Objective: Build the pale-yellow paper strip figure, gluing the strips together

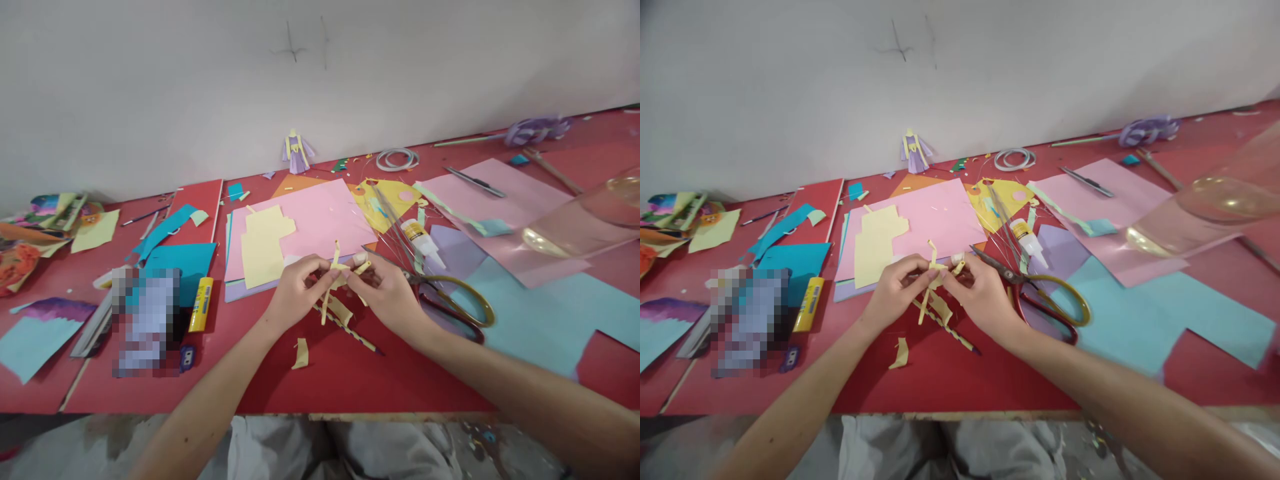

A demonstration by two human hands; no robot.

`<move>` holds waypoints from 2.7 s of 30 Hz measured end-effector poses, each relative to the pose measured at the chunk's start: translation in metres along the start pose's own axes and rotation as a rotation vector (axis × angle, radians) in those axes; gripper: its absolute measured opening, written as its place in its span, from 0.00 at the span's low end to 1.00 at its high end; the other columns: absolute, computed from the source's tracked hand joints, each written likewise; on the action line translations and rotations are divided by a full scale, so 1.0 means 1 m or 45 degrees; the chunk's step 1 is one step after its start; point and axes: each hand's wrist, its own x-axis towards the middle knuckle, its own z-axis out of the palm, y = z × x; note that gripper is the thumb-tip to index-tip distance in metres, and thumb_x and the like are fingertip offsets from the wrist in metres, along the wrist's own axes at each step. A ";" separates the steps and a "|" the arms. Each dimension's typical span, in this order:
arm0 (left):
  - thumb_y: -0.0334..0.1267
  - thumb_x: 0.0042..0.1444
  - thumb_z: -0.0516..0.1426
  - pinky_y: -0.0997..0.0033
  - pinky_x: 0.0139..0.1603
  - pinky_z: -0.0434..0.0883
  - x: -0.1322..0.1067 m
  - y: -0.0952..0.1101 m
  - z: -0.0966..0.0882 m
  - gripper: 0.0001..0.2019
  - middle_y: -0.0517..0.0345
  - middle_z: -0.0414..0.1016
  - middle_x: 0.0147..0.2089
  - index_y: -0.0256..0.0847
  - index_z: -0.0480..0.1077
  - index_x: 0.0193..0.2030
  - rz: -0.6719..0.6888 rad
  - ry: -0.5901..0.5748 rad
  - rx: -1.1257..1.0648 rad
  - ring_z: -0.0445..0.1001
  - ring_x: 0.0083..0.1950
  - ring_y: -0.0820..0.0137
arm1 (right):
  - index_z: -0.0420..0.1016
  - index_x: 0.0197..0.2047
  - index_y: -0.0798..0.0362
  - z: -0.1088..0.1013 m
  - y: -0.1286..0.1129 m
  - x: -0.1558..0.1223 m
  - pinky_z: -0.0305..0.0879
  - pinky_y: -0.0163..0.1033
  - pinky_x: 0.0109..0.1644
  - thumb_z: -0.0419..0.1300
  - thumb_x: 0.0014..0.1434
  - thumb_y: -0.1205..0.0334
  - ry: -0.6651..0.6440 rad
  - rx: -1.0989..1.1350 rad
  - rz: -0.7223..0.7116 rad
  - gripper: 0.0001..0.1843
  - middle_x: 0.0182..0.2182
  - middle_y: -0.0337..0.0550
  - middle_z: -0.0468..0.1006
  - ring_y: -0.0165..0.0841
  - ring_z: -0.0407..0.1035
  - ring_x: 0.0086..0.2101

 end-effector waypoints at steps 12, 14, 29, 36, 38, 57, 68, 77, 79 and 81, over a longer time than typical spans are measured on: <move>0.41 0.62 0.54 0.76 0.34 0.65 -0.001 0.001 -0.003 0.10 0.59 0.74 0.32 0.39 0.72 0.35 0.050 -0.087 0.100 0.70 0.32 0.74 | 0.72 0.35 0.51 -0.006 -0.010 0.000 0.69 0.36 0.40 0.56 0.60 0.62 -0.063 -0.427 -0.175 0.04 0.32 0.40 0.78 0.32 0.74 0.33; 0.40 0.62 0.54 0.75 0.35 0.65 -0.001 0.001 -0.003 0.09 0.59 0.75 0.32 0.39 0.72 0.35 0.064 -0.096 0.116 0.70 0.33 0.74 | 0.71 0.34 0.51 -0.008 -0.010 0.001 0.68 0.36 0.39 0.56 0.59 0.63 -0.077 -0.489 -0.205 0.04 0.32 0.40 0.78 0.33 0.74 0.33; 0.41 0.63 0.53 0.76 0.33 0.63 -0.002 0.002 0.000 0.11 0.60 0.71 0.30 0.38 0.70 0.34 0.032 -0.125 0.128 0.67 0.31 0.74 | 0.71 0.33 0.51 -0.009 -0.009 0.002 0.66 0.34 0.36 0.56 0.60 0.62 -0.123 -0.398 -0.150 0.04 0.30 0.38 0.77 0.31 0.72 0.32; 0.43 0.63 0.52 0.76 0.31 0.60 -0.002 0.002 -0.002 0.12 0.61 0.68 0.28 0.38 0.69 0.33 0.022 -0.136 0.099 0.64 0.29 0.75 | 0.70 0.33 0.51 -0.007 -0.011 0.001 0.66 0.34 0.36 0.56 0.61 0.61 -0.135 -0.401 -0.158 0.05 0.30 0.38 0.77 0.31 0.73 0.32; 0.42 0.63 0.53 0.76 0.30 0.60 -0.002 0.003 -0.003 0.11 0.62 0.68 0.27 0.38 0.69 0.33 0.022 -0.147 0.090 0.63 0.28 0.76 | 0.69 0.33 0.51 -0.008 -0.010 0.001 0.66 0.34 0.36 0.56 0.61 0.62 -0.151 -0.416 -0.167 0.05 0.29 0.38 0.76 0.31 0.72 0.32; 0.42 0.64 0.51 0.75 0.33 0.62 -0.004 0.000 -0.001 0.13 0.60 0.69 0.29 0.38 0.68 0.32 0.136 -0.179 0.165 0.66 0.30 0.74 | 0.72 0.28 0.53 -0.009 -0.004 0.007 0.64 0.36 0.35 0.56 0.55 0.62 -0.191 -0.144 -0.072 0.07 0.26 0.39 0.73 0.32 0.68 0.31; 0.41 0.64 0.50 0.75 0.32 0.60 -0.005 0.001 -0.001 0.13 0.61 0.66 0.27 0.39 0.66 0.30 0.153 -0.175 0.156 0.64 0.30 0.75 | 0.71 0.27 0.52 -0.008 -0.002 0.005 0.64 0.37 0.37 0.57 0.55 0.62 -0.195 -0.009 0.029 0.06 0.26 0.38 0.72 0.32 0.68 0.30; 0.42 0.64 0.49 0.75 0.34 0.61 -0.005 0.001 -0.002 0.13 0.60 0.66 0.28 0.39 0.66 0.31 0.171 -0.201 0.184 0.64 0.30 0.74 | 0.74 0.30 0.53 -0.008 -0.004 0.006 0.66 0.37 0.40 0.57 0.54 0.62 -0.242 0.037 0.086 0.06 0.29 0.39 0.76 0.32 0.70 0.32; 0.42 0.64 0.50 0.75 0.34 0.61 -0.005 0.000 -0.002 0.12 0.60 0.67 0.29 0.39 0.66 0.32 0.167 -0.188 0.186 0.64 0.31 0.74 | 0.74 0.30 0.53 -0.008 -0.005 0.007 0.66 0.37 0.39 0.57 0.55 0.62 -0.214 -0.055 0.022 0.06 0.29 0.40 0.77 0.33 0.71 0.32; 0.41 0.64 0.50 0.75 0.33 0.61 -0.004 0.000 -0.002 0.11 0.61 0.67 0.29 0.39 0.66 0.32 0.156 -0.182 0.182 0.64 0.30 0.75 | 0.74 0.30 0.53 -0.008 -0.005 0.007 0.66 0.37 0.39 0.57 0.56 0.61 -0.186 -0.133 -0.027 0.07 0.29 0.40 0.77 0.33 0.71 0.33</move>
